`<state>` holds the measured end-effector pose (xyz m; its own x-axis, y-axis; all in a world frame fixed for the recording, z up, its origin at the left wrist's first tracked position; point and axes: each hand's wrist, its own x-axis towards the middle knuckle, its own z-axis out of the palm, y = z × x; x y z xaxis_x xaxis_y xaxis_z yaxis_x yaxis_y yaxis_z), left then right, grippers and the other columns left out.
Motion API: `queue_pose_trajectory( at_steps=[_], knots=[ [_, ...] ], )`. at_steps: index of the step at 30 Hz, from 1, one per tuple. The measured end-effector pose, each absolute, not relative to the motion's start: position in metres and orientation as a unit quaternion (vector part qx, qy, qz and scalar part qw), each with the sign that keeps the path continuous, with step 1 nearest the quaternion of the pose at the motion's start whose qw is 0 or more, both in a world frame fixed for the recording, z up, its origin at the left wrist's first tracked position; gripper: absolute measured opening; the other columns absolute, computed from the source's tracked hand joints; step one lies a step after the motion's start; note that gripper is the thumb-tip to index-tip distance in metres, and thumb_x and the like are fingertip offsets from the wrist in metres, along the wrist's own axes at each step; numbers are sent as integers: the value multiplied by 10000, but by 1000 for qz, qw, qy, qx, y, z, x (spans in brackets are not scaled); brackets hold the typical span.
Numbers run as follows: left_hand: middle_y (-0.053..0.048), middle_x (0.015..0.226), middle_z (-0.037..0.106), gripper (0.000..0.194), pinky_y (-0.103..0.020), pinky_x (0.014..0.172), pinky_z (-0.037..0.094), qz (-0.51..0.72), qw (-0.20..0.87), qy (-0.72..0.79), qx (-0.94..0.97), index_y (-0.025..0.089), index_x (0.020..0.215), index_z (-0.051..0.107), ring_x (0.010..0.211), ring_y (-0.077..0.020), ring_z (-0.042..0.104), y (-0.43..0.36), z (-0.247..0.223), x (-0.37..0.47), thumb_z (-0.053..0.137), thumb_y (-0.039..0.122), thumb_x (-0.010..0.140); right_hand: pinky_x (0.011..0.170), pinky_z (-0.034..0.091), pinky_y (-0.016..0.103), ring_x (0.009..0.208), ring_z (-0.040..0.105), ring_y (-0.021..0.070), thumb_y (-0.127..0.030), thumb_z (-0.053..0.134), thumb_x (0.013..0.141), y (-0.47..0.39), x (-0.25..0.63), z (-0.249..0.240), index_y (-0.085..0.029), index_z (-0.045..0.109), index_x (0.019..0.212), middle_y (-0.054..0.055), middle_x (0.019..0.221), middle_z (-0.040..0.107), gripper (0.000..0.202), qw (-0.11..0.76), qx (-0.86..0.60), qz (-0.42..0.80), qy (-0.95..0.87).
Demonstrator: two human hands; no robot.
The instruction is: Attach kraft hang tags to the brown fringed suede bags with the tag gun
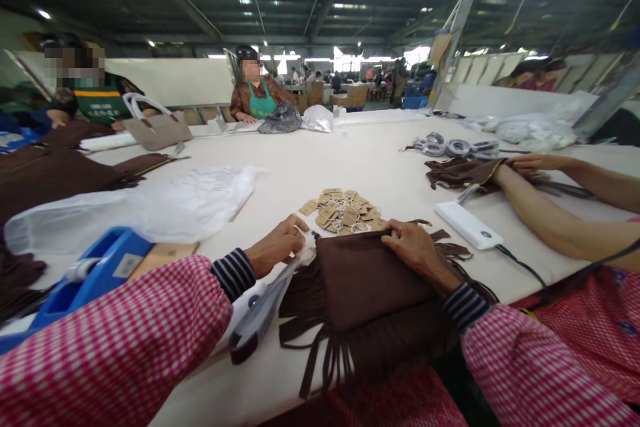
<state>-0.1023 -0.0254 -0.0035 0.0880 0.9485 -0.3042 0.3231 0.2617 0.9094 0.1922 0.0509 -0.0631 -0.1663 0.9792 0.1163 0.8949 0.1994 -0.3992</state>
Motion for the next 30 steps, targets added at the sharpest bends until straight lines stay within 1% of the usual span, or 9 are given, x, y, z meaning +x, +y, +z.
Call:
queue_pose_trajectory(
  at_steps=[3,6,9,12,16,19,22,25,30],
  knots=[
    [9,893,511,372,-272,624,537,340,559,625,426,208,1089,462,760,-133,540,-43,-13,-97,617,220,751,642,311,280,753,586,193,-274,604,818,50,192,-62,-223,720,957,18,786,675,187,179,-622,116,-753],
    [-2,916,560,417,-250,598,494,316,572,637,408,200,1072,482,758,-137,567,-53,-14,-95,700,369,759,641,308,278,750,582,191,-271,599,815,50,193,-64,-214,714,923,16,766,661,167,185,-619,112,-755],
    [-14,864,614,318,-251,565,429,211,530,636,520,176,1009,543,725,-163,605,-46,-7,-105,677,285,742,640,309,276,732,578,184,-262,591,815,50,195,-66,-213,710,926,10,748,648,169,192,-616,115,-756],
    [-46,842,653,179,-332,689,461,89,321,610,719,171,920,629,783,-215,632,-26,4,-121,577,142,751,639,313,273,721,576,183,-255,588,817,49,194,-65,-216,713,947,5,735,639,185,192,-617,117,-754],
    [-117,1099,691,319,-478,963,407,29,2,538,842,213,1049,689,1107,-301,590,-4,6,-125,500,74,832,636,317,273,728,578,190,-249,584,822,47,191,-60,-216,713,963,7,738,642,193,183,-620,121,-753],
    [-170,1318,611,400,-480,993,376,62,-130,564,813,184,1181,650,1239,-323,515,-6,-2,-111,483,48,844,648,323,276,752,588,197,-256,589,824,48,191,-59,-217,716,969,15,760,655,197,173,-622,122,-754],
    [-155,1120,689,251,-398,845,424,68,-91,657,745,182,1064,682,1068,-307,612,-26,-12,-96,458,225,959,662,331,278,778,599,202,-265,597,823,50,191,-61,-219,718,964,22,790,671,192,174,-619,120,-756],
    [-120,898,719,468,-339,746,415,41,25,700,712,199,893,710,893,-278,670,-46,-25,-86,387,518,1006,667,335,279,791,604,205,-264,603,819,50,191,-62,-220,722,975,26,803,676,201,175,-623,119,-753],
    [-116,932,734,448,-301,709,391,139,134,726,660,168,861,712,900,-251,674,-43,-51,-77,441,506,974,676,336,272,790,597,196,-239,586,821,47,189,-59,-212,719,950,22,784,663,187,182,-621,126,-752]
  ],
)
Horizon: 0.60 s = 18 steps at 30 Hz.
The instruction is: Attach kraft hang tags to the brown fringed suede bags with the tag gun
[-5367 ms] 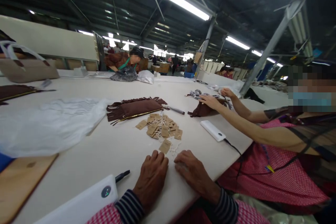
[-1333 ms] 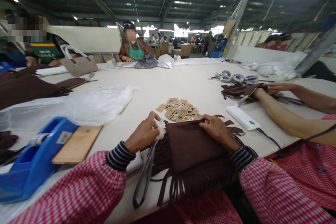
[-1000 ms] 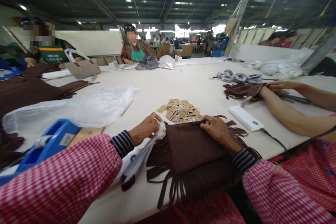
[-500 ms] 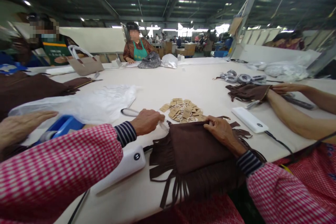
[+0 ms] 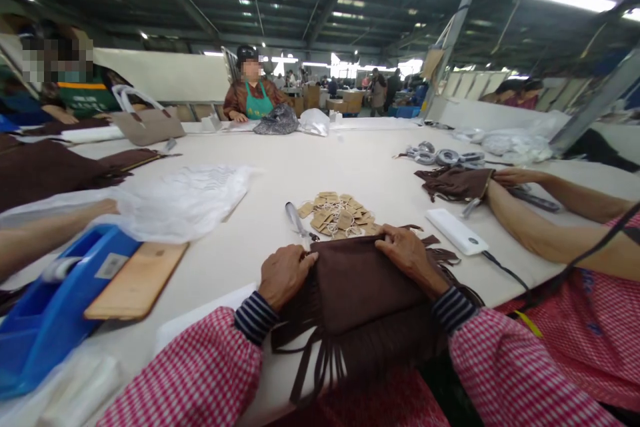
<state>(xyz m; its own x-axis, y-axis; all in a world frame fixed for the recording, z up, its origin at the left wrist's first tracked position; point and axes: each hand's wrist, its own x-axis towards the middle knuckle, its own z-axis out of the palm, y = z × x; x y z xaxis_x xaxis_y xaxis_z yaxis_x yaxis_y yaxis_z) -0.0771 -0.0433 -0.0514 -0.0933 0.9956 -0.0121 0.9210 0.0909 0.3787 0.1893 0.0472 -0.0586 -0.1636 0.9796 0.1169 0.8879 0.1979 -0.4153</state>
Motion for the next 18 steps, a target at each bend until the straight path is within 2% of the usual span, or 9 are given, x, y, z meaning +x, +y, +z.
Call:
queue_pose_trajectory(
  at_steps=[3,6,9,12,14,16,18],
  knots=[
    [-66,803,711,436,-283,659,371,255,224,723,602,170,765,684,807,-221,653,-31,-62,-80,481,516,934,651,322,266,743,579,181,-233,583,817,44,187,-58,-202,713,951,19,766,657,189,181,-626,122,-749],
    [-50,728,684,463,-282,652,364,299,239,720,579,174,705,654,765,-210,642,-26,-64,-83,449,512,945,635,319,261,717,571,172,-227,579,816,42,186,-56,-191,713,968,24,778,666,205,179,-627,114,-750],
    [-71,757,699,477,-292,657,357,247,182,734,606,185,700,637,788,-224,653,-31,-61,-79,402,489,983,644,348,256,738,586,175,-202,576,808,46,191,-47,-171,717,952,41,809,683,204,154,-592,121,-782],
    [-98,866,723,426,-303,677,362,207,71,752,622,199,784,631,859,-244,665,-38,-59,-70,364,435,1017,581,368,243,616,574,159,-204,563,816,59,194,-27,-159,714,1003,9,669,649,245,94,-533,209,-814],
    [-104,910,720,393,-310,694,376,218,47,757,614,205,834,619,885,-249,665,-41,-61,-66,347,412,1028,532,372,234,523,545,147,-210,553,820,72,190,-12,-152,697,1083,-23,579,609,306,106,-516,256,-810],
    [-93,902,717,373,-311,701,385,239,86,758,600,211,848,606,878,-242,668,-40,-64,-65,345,406,1031,520,381,229,502,541,140,-198,550,807,87,179,-1,-139,697,1072,-24,566,608,309,135,-516,261,-804],
    [-66,848,709,364,-306,697,393,273,183,749,575,215,833,593,841,-227,670,-38,-68,-69,358,415,1026,542,398,227,539,565,138,-171,553,776,104,165,6,-124,706,992,2,617,645,268,190,-532,225,-794]
  ],
)
